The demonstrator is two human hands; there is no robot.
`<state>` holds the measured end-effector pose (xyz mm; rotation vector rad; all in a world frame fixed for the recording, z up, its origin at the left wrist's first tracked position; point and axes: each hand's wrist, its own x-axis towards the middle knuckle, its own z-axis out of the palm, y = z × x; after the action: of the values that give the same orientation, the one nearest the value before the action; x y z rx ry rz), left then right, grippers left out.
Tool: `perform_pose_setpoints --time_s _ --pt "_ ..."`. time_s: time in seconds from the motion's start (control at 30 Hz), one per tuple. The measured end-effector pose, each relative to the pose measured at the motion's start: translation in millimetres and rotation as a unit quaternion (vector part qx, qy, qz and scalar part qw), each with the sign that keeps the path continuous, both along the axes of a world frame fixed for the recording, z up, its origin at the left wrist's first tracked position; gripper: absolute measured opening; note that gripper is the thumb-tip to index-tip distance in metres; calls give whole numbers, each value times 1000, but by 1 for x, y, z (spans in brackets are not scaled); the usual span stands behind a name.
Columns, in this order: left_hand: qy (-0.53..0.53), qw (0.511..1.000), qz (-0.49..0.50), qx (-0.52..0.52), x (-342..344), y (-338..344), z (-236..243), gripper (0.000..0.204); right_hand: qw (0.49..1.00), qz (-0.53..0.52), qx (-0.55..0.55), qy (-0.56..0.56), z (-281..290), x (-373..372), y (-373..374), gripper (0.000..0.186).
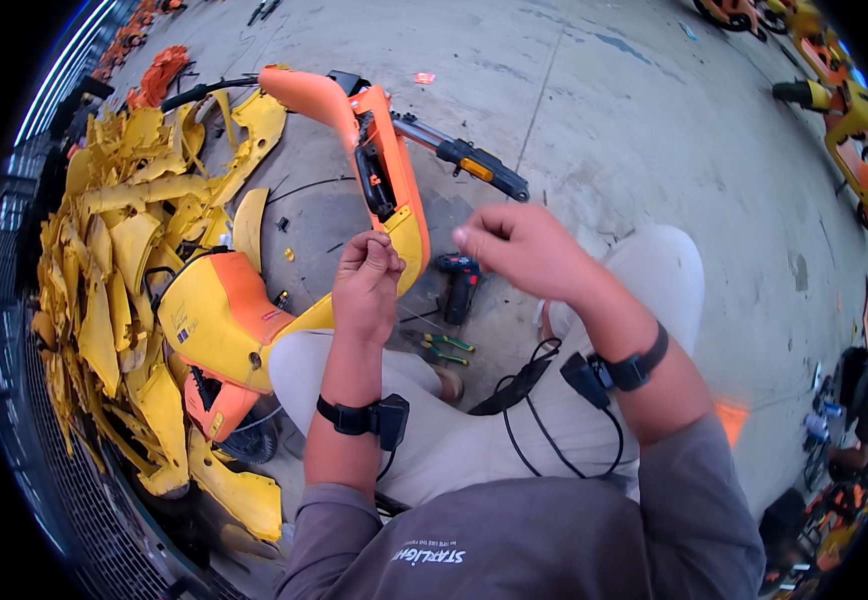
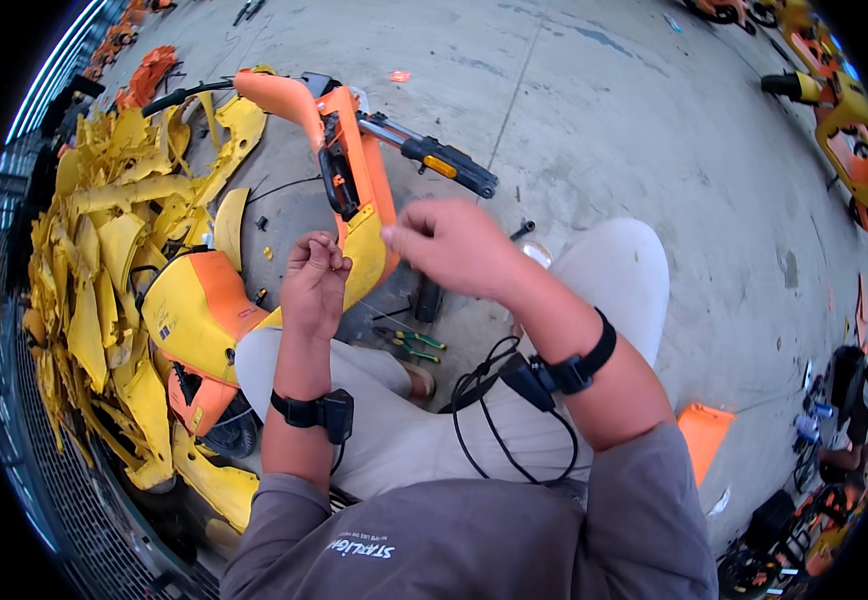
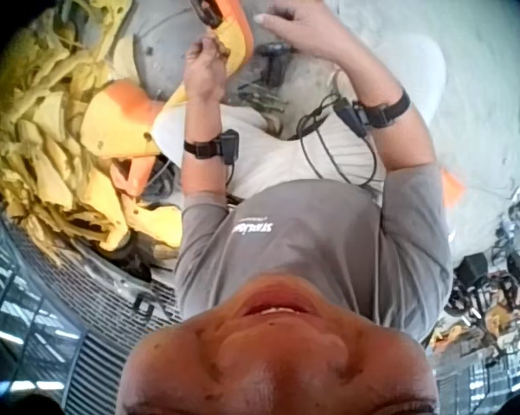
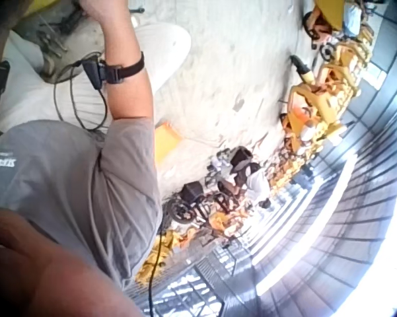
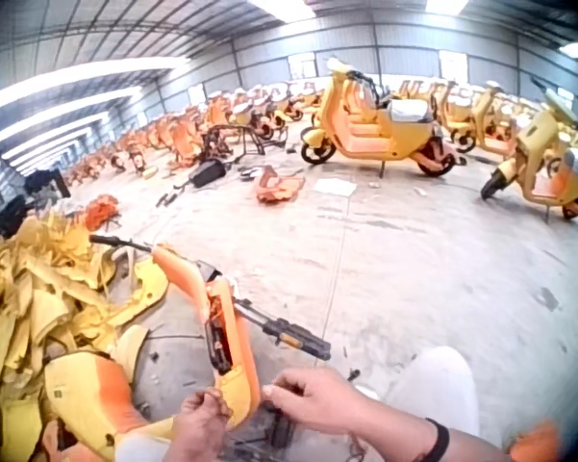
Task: The person works on the internal wiring and chassis of a yellow motorcycle frame. They use their hands to pull wires through the frame, connect small electrical components, and use a screwdriver to secure parts in place while sitting on the workshop floor.
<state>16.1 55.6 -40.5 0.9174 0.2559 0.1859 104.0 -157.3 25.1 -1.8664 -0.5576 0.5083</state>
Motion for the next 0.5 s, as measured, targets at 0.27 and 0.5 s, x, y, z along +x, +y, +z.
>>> perform_pose_setpoints --time_s 0.27,0.5 --pt "-144 986 -21 -86 5 1 5 9 926 80 130 346 -54 -28 42 47" --pt "-115 988 -23 -101 6 -3 8 10 838 -91 337 418 -47 -1 37 22"
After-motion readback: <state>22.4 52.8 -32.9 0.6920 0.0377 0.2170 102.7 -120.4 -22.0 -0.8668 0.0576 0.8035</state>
